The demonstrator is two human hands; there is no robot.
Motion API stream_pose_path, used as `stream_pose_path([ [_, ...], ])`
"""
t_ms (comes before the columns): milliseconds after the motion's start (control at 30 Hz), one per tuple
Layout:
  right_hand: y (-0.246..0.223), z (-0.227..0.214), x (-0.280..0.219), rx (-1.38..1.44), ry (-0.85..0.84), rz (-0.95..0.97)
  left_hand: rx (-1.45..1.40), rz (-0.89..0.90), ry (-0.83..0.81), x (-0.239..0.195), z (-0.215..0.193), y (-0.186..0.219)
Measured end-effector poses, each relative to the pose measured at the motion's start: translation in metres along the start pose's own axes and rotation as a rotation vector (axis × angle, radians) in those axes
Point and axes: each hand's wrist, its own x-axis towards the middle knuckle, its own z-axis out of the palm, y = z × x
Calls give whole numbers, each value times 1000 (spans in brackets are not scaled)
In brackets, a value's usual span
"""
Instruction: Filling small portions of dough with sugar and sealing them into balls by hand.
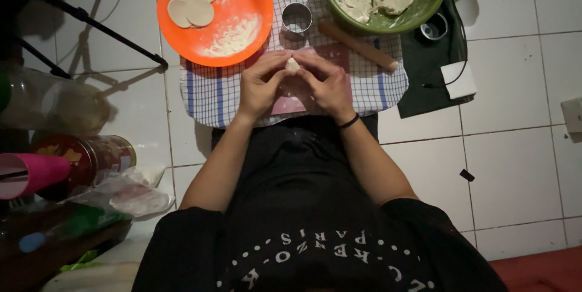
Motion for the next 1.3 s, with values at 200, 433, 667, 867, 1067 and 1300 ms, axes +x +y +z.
stream_pose_path([
  [200,13,0,-2,-94,26,-143,31,10,27,-4,-3,-4],
  [433,19,7,1,-116,35,-234,64,-59,109,-2,7,5],
  [667,19,10,-1,-297,22,-349,101,-133,82,-1,-1,-2],
  [867,6,7,-1,-88,48,-94,-25,11,-37,0,-5,-14],
  [1067,13,5,1,-27,31,-113,-24,92,-12,0,-6,-18],
  [1300,28,-4,-3,-84,9,-148,-55,98,12,-4,-4,-21],
])
